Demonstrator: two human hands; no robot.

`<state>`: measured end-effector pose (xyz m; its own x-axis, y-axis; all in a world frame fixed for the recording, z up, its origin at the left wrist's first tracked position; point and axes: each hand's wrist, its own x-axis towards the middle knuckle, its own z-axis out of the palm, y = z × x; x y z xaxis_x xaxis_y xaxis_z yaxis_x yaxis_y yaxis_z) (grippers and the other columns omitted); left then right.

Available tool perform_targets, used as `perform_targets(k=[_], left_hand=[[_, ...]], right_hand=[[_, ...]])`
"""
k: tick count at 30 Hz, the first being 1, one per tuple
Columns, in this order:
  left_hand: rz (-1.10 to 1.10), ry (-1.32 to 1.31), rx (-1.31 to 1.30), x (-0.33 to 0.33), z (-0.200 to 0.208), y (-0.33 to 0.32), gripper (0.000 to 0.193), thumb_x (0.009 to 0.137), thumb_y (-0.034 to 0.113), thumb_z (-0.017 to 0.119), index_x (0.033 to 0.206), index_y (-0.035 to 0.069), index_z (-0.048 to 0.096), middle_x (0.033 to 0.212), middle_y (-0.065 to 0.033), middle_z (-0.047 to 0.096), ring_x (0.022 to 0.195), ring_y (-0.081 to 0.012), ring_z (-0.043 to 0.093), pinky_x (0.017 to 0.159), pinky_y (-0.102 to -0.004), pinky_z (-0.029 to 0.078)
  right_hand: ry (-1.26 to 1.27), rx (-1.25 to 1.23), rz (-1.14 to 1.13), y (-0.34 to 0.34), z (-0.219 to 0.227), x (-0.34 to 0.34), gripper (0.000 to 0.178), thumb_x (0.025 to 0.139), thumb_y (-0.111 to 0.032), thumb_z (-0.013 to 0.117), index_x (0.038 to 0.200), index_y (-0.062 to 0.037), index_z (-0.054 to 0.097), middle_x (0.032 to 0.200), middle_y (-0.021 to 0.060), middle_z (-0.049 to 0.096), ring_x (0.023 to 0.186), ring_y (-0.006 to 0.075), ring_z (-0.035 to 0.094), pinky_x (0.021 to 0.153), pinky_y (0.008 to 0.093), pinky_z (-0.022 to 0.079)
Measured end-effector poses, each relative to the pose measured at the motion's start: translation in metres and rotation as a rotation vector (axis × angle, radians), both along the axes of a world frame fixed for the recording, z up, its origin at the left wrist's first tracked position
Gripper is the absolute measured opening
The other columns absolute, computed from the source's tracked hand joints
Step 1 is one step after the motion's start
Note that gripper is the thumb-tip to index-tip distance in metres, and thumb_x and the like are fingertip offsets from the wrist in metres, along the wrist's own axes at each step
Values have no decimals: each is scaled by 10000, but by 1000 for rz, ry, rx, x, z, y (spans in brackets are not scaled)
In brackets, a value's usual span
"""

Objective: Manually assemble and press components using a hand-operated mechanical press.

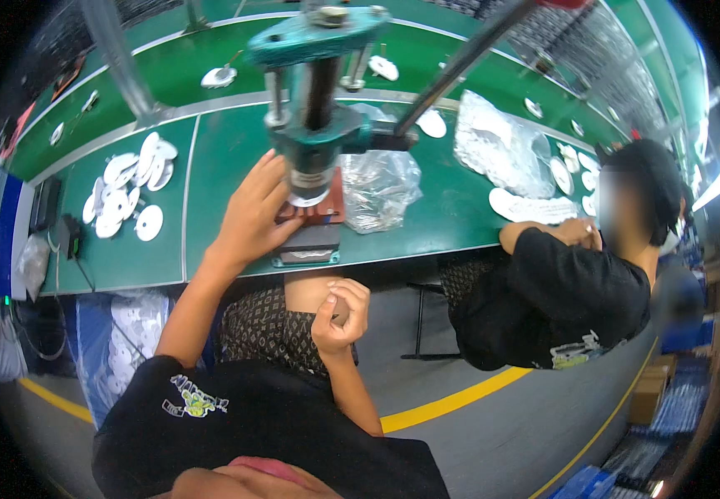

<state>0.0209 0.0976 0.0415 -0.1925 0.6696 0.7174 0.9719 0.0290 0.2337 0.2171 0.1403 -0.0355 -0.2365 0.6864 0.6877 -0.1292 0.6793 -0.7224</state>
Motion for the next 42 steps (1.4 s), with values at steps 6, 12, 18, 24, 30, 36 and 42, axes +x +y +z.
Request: perform_targets(k=[6, 12, 18, 24, 30, 36, 42], left_hand=[[-161, -314, 108, 73, -1, -50, 461, 700, 252, 807, 1075, 29, 657, 1156, -170, 654, 1132, -364, 606, 1050, -477, 446], [-203, -1138, -156, 106, 1, -102, 373, 862, 220, 722, 1150, -6, 649, 1024, -169, 698, 953, -305, 689, 842, -363, 537], [557, -396, -6, 26, -16, -145, 461, 837, 148, 727, 1240, -23, 581, 1299, -211, 571, 1278, -396, 484, 1093, -463, 358], [757, -325, -135, -27, -67, -178, 380, 910, 122, 650, 1250, -24, 564, 1436, -213, 440, 1287, -386, 474, 1066, -419, 387], [604, -322, -54, -15, -59, -160, 281, 845, 52, 703, 1112, 2, 631, 1224, -183, 570, 1156, -341, 551, 1000, -418, 420], [684, -466, 55, -9, -60, -160, 170, 925, 96, 637, 1035, -33, 653, 1109, -174, 668, 1006, -276, 630, 917, -369, 466], [661, -580, 60, -13, -54, -154, 239, 964, 125, 590, 1147, -28, 610, 1119, -152, 616, 1061, -253, 600, 934, -378, 460]], right_hand=[[-36, 346, -51, -6, 20, -6, 489, 817, -259, 762, 1114, -54, 432, 1272, 201, 442, 1122, 313, 517, 914, 426, 483], [-149, 439, 219, -19, 9, -2, 532, 719, -222, 879, 1106, -31, 568, 1236, 214, 573, 1098, 399, 595, 875, 458, 521], [183, 7, -124, 66, 54, -32, 565, 782, -121, 817, 1216, 46, 497, 1304, 207, 530, 1176, 354, 552, 977, 424, 483], [-164, 83, -265, 276, 57, -93, 429, 718, -184, 836, 1041, 3, 625, 1077, 174, 616, 1045, 338, 576, 940, 402, 454], [-435, 167, -334, 350, 0, -118, 420, 673, -222, 856, 985, -36, 647, 1025, 174, 636, 1019, 363, 578, 911, 441, 455], [-420, 177, -338, 350, -7, -122, 435, 658, -266, 860, 975, -56, 647, 1015, 132, 648, 1024, 345, 583, 921, 438, 447], [-406, 162, -325, 347, -2, -121, 352, 704, -236, 830, 944, -50, 653, 1021, 128, 648, 1041, 336, 585, 939, 446, 440]])
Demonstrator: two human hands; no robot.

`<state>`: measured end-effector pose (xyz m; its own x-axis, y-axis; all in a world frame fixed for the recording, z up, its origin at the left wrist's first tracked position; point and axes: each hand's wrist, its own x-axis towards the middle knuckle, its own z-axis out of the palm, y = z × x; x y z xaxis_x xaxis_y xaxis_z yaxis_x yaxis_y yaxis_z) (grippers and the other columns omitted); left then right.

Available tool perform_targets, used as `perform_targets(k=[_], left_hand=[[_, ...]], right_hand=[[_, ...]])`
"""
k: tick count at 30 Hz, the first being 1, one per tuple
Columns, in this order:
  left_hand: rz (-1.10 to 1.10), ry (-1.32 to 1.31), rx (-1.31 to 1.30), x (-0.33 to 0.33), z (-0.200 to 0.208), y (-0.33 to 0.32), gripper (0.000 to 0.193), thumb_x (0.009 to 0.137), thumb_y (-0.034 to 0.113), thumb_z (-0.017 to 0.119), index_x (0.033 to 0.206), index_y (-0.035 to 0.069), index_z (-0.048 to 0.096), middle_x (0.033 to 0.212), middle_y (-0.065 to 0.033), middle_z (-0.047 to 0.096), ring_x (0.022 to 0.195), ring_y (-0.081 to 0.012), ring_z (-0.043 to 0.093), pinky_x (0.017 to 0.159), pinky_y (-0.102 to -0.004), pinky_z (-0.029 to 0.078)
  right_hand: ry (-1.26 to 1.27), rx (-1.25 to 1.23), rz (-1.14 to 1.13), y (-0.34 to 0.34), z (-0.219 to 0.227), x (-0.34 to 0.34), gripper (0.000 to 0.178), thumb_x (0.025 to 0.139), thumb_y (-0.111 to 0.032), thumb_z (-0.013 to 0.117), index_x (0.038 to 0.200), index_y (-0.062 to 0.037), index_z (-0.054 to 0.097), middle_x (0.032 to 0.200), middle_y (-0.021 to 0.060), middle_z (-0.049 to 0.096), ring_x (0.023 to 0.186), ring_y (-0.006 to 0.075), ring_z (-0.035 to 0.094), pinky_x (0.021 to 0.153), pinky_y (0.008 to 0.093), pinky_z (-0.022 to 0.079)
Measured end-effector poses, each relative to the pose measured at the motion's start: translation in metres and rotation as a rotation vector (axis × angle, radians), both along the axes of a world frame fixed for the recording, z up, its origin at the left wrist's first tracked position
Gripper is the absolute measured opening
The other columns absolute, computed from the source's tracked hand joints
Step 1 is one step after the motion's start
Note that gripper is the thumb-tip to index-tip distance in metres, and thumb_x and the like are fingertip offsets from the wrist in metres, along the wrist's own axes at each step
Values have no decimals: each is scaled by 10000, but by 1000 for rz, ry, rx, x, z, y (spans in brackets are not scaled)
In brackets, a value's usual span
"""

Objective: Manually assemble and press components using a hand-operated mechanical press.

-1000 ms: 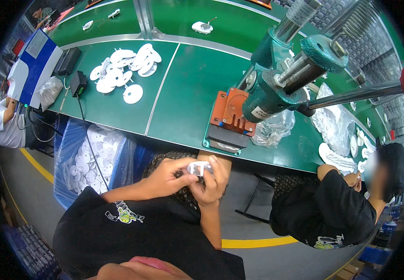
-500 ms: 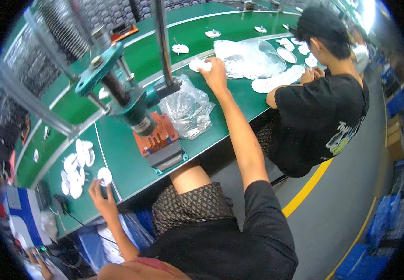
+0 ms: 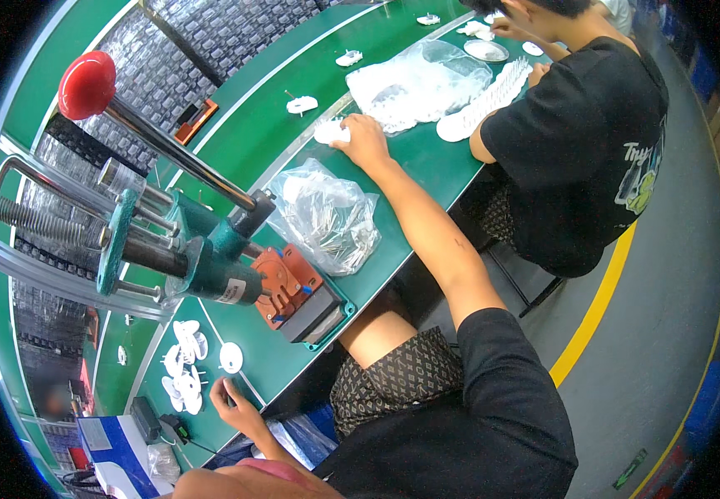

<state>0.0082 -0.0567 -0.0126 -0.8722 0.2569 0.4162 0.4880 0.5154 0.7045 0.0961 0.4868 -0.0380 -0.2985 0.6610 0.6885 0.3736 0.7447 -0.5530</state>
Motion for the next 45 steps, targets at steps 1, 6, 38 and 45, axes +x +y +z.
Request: perform_targets(k=[1, 6, 38, 45], left_hand=[[-4, 5, -1, -1, -1, 3, 239, 964, 125, 590, 1147, -28, 610, 1119, -152, 616, 1061, -253, 600, 934, -378, 460], [-158, 280, -354, -9, 8, 33, 479, 931, 187, 639, 1369, 49, 507, 1445, -205, 426, 1357, -370, 384, 1127, -494, 274], [-212, 204, -354, 33, 11, 66, 622, 826, 301, 745, 1324, 16, 504, 1215, -213, 497, 1142, -392, 485, 997, -471, 387], [-231, 229, -298, 35, 4, 66, 658, 808, 300, 767, 1342, 25, 497, 1236, -194, 549, 1171, -362, 507, 1023, -443, 383]], right_hand=[[5, -1, -4, -2, 3, 0, 352, 704, -236, 830, 944, -50, 653, 1021, 128, 648, 1041, 336, 585, 939, 446, 440], [431, 117, -86, -46, 50, 19, 134, 825, -114, 698, 903, -22, 638, 976, 141, 655, 951, 324, 621, 857, 437, 482], [398, -191, 19, -241, 46, 63, 104, 808, -44, 740, 896, 10, 724, 888, 128, 724, 797, 236, 693, 692, 321, 521], [247, -610, 136, -211, 31, 78, 181, 815, -84, 756, 914, 61, 712, 955, 118, 733, 834, 151, 687, 719, 283, 531]])
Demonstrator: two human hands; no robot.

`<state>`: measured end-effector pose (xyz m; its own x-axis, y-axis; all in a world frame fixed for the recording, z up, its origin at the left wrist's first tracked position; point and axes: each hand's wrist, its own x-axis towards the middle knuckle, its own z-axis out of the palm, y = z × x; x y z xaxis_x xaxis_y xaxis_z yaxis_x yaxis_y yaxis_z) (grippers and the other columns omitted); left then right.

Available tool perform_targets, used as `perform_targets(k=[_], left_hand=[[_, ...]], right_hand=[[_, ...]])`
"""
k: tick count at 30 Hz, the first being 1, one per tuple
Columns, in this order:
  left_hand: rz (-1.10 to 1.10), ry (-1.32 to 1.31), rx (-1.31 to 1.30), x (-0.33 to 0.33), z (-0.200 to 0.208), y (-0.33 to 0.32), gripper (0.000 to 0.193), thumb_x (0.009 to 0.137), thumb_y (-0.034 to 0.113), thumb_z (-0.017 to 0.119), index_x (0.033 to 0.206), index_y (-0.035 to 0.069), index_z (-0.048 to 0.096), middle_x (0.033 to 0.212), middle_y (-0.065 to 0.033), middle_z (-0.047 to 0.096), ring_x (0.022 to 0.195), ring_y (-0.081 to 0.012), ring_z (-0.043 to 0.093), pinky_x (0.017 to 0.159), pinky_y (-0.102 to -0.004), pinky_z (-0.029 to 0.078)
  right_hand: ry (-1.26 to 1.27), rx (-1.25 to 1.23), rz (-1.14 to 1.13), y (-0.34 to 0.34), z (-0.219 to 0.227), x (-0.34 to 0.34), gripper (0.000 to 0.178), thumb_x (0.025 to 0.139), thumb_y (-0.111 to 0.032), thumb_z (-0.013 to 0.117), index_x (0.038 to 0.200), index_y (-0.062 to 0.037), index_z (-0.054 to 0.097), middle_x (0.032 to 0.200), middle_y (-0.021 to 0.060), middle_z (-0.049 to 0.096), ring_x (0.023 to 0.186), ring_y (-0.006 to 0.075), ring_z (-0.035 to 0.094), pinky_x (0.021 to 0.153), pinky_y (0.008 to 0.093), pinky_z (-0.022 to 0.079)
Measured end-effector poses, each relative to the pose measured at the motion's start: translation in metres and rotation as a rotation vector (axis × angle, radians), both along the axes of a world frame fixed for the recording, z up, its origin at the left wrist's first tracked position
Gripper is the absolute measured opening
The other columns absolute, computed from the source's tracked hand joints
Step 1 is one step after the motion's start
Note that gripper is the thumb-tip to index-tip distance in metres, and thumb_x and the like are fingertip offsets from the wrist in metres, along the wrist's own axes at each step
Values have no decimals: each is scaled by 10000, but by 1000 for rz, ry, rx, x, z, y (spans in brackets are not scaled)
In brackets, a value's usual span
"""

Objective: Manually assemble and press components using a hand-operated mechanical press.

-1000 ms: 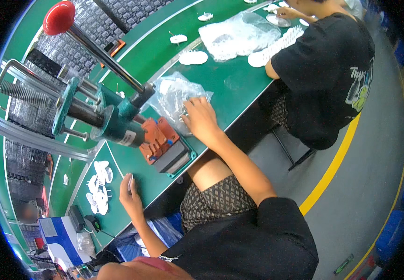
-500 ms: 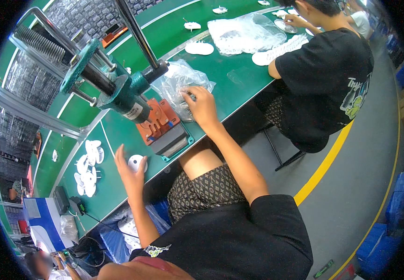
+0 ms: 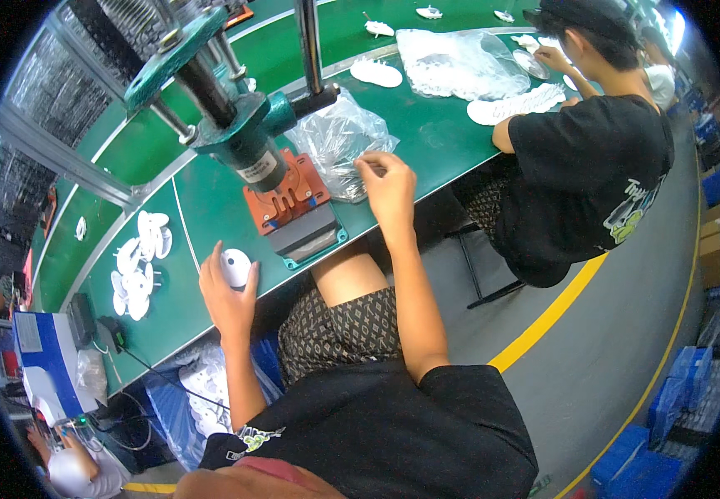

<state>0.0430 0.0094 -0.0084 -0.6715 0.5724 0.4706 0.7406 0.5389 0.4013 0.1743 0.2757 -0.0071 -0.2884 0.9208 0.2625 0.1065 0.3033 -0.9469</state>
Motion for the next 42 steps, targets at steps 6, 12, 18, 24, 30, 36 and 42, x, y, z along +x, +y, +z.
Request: perform_targets(k=[6, 12, 18, 24, 30, 36, 42], left_hand=[[-104, -19, 47, -1, -4, -5, 617, 740, 283, 820, 1258, 37, 591, 1173, -166, 589, 1087, -347, 573, 955, -424, 448], [-237, -71, 18, -3, 10, -13, 579, 693, 257, 848, 1205, 78, 644, 1020, -129, 610, 1026, -335, 598, 898, -423, 477], [-314, -137, 109, -1, 10, -13, 719, 629, 213, 862, 1266, 45, 573, 1136, -153, 631, 1025, -320, 610, 883, -402, 492], [-426, -27, 94, -2, 8, -16, 556, 657, 192, 831, 1154, 45, 633, 1093, -103, 635, 953, -291, 605, 833, -388, 491], [-412, -12, 68, -1, 6, -14, 554, 663, 199, 827, 1159, 51, 630, 1085, -94, 630, 939, -290, 595, 817, -391, 492], [-405, -14, 68, -2, 8, -14, 554, 669, 211, 827, 1163, 55, 630, 1088, -92, 630, 932, -292, 595, 810, -389, 492], [-404, -9, 48, -3, 8, -15, 548, 676, 215, 824, 1164, 55, 631, 1087, -92, 630, 933, -292, 597, 811, -388, 495]], right_hand=[[512, -390, 169, -39, 4, 30, 125, 919, -42, 657, 984, 63, 637, 1063, 209, 697, 910, 214, 691, 795, 323, 568], [479, -321, 222, -105, 24, 24, 64, 922, 21, 624, 970, 53, 598, 1071, 231, 689, 908, 215, 693, 800, 316, 574], [235, 401, 339, -169, -2, -13, 153, 796, 85, 730, 904, 49, 629, 964, 195, 717, 913, 275, 713, 799, 329, 572], [164, 640, 299, -175, -23, -24, 204, 754, 84, 762, 907, 56, 631, 927, 183, 713, 825, 299, 702, 721, 346, 578], [187, 621, 270, -171, -27, -23, 197, 752, 95, 759, 901, 57, 635, 922, 186, 714, 830, 299, 710, 716, 339, 583], [205, 578, 293, -171, -29, -24, 205, 754, 103, 755, 922, 64, 643, 915, 188, 715, 833, 299, 714, 714, 339, 585], [203, 571, 295, -171, -29, -26, 207, 753, 100, 760, 919, 60, 644, 909, 187, 714, 824, 297, 715, 704, 339, 587]])
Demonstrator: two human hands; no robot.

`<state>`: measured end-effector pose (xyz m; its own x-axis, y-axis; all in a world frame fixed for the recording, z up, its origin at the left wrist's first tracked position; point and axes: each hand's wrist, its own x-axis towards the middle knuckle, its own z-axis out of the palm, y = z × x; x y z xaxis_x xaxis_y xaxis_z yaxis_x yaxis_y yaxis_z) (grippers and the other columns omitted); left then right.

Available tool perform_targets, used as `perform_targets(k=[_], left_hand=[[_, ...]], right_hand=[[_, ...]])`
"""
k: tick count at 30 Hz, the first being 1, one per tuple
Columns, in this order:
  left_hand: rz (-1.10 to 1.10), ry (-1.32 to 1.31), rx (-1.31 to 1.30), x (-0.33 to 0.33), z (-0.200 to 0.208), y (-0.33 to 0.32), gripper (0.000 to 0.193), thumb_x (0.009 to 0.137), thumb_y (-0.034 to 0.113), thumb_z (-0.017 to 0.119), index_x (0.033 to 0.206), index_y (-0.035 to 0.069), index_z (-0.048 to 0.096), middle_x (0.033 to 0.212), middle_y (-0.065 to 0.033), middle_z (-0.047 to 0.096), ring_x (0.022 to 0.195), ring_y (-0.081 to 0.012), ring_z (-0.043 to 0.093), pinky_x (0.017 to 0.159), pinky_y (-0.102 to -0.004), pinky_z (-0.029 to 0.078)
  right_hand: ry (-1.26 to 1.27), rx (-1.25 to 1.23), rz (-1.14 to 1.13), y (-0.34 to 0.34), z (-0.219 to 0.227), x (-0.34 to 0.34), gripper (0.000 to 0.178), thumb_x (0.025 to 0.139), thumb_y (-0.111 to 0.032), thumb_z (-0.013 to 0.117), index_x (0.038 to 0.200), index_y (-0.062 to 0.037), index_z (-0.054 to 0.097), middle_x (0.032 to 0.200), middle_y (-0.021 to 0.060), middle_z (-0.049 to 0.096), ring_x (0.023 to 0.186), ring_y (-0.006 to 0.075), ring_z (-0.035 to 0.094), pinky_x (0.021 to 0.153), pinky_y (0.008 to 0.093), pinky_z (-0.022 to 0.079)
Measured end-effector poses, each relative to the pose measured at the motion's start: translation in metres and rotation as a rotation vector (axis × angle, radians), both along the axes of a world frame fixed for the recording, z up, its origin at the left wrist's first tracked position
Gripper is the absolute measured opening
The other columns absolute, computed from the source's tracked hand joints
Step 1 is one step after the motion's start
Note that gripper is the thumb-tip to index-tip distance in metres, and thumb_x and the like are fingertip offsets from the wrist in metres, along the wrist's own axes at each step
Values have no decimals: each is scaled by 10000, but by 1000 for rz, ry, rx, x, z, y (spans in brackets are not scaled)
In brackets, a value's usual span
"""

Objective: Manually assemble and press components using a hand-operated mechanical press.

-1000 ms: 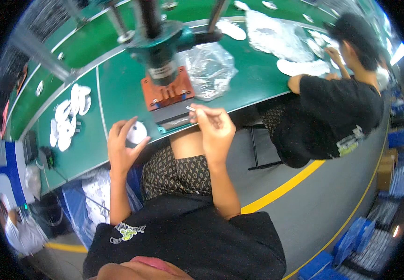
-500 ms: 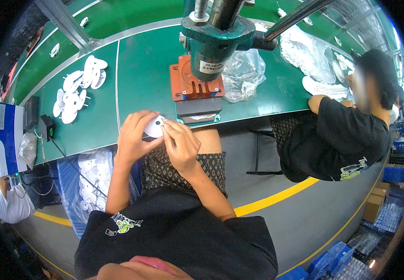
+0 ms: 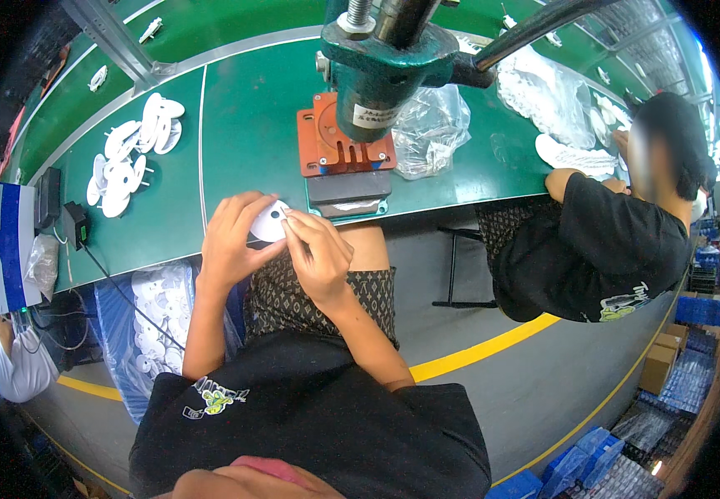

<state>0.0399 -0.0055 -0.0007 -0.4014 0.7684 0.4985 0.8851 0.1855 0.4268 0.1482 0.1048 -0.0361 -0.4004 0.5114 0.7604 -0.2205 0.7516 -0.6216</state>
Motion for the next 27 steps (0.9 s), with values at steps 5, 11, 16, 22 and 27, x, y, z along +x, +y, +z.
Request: perform_targets(k=[5, 11, 16, 22, 27], left_hand=[[-2, 6, -6, 0, 1, 1, 551, 669, 201, 821, 1166, 58, 631, 1092, -97, 633, 942, -296, 597, 819, -387, 495], [-8, -40, -43, 0, 2, 3, 578, 652, 170, 814, 1185, 61, 618, 1128, -107, 634, 985, -321, 595, 869, -404, 480], [-11, -140, -64, -4, 6, 2, 600, 665, 146, 784, 1226, 51, 595, 1204, -126, 623, 1086, -347, 571, 956, -427, 445], [-14, 55, -248, -34, 29, -2, 631, 691, 74, 637, 1314, 57, 540, 1442, -131, 482, 1394, -349, 373, 1163, -448, 273], [165, -324, 27, -21, 18, -3, 396, 840, 97, 674, 1226, 24, 623, 1368, -163, 553, 1298, -332, 495, 1105, -407, 350]], right_hand=[[-38, 73, -42, 0, 4, -1, 216, 745, 75, 767, 918, 48, 639, 898, 170, 709, 804, 288, 709, 680, 335, 577], [-280, 186, -104, 0, 23, -2, 193, 791, -45, 727, 947, 27, 640, 1027, 146, 689, 799, 264, 676, 650, 327, 554], [-327, 145, -91, -1, 21, -3, 323, 821, -94, 705, 1112, 34, 645, 1138, 143, 660, 841, 254, 670, 672, 334, 558], [-93, 84, -78, 10, 3, 27, 275, 792, 48, 674, 1066, 31, 661, 942, 150, 699, 779, 278, 696, 666, 344, 559], [-109, -2, -168, 31, -23, 68, 206, 813, 100, 616, 997, 19, 658, 834, 126, 702, 730, 251, 685, 642, 312, 534]])
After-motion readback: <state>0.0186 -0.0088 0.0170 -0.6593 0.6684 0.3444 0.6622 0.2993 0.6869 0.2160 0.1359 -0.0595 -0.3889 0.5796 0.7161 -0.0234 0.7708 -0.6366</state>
